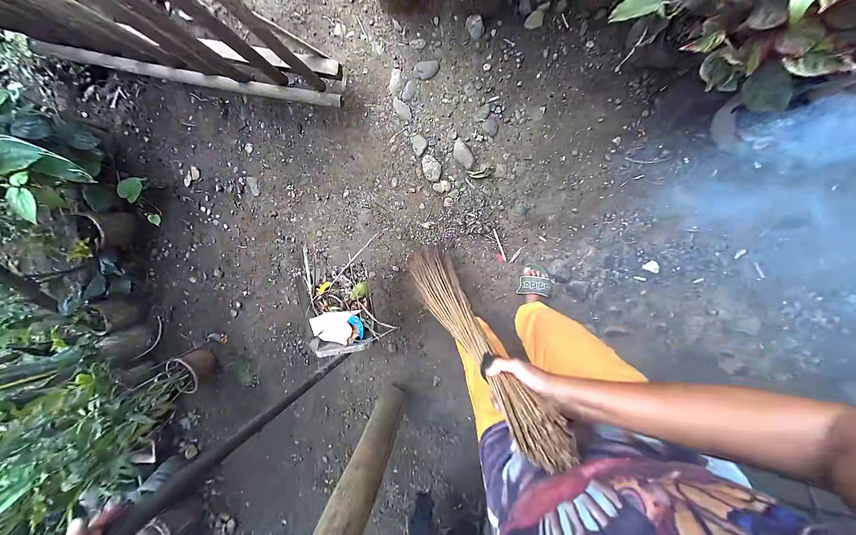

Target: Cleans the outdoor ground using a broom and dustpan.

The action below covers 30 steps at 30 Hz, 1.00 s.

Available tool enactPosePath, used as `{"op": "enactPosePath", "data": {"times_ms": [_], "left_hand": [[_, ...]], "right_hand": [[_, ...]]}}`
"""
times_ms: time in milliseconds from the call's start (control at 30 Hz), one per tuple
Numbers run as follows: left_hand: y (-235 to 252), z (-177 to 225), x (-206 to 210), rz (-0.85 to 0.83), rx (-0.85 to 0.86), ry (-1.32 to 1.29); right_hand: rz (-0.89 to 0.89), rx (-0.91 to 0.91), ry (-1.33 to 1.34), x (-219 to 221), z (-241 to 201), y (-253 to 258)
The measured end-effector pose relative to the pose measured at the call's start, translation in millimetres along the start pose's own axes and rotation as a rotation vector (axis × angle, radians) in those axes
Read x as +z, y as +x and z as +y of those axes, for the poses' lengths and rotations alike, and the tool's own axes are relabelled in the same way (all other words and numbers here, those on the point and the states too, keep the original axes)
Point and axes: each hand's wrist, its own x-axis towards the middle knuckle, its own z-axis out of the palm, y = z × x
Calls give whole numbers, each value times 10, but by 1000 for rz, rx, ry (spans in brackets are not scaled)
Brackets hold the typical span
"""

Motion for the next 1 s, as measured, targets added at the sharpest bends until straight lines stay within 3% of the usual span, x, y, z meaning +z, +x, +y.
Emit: {"op": "enactPosePath", "data": {"times_ms": [167, 233, 300, 333, 433, 567, 633, 733, 833, 900, 1000], "left_hand": [[349, -481, 154, -218, 114, -36], [424, -652, 315, -343, 153, -53], [442, -791, 542, -467, 192, -53], [438, -863, 642, -533, 203, -50], [410, -1046, 1024, -711, 217, -7], [306, -1219, 1442, -895, 208, 120], [232, -1305, 1645, -987, 215, 137], [109, -1479, 1919, -1122, 264, 195], [-36, -1657, 2152, -1224, 259, 249], [-154, -1794, 2307, -1279, 240, 249], [-381, -1997, 2513, -1306, 238, 245]], "right_hand": [[45, -121, -82, 149, -267, 251], [4, -226, 16, -139, -480, 458], [-222, -315, 148, -649, -543, 627], [-231, -316, 103, -778, -524, 520], [101, -172, -139, -751, -337, -309], [282, -79, -73, -726, 53, -997], [381, -138, 3, -679, 86, -919], [466, -252, 118, -692, 11, -360], [389, -314, 115, -528, -112, 167], [311, -326, 118, -287, -133, 227], [220, -316, 74, -247, -8, -107]]}}
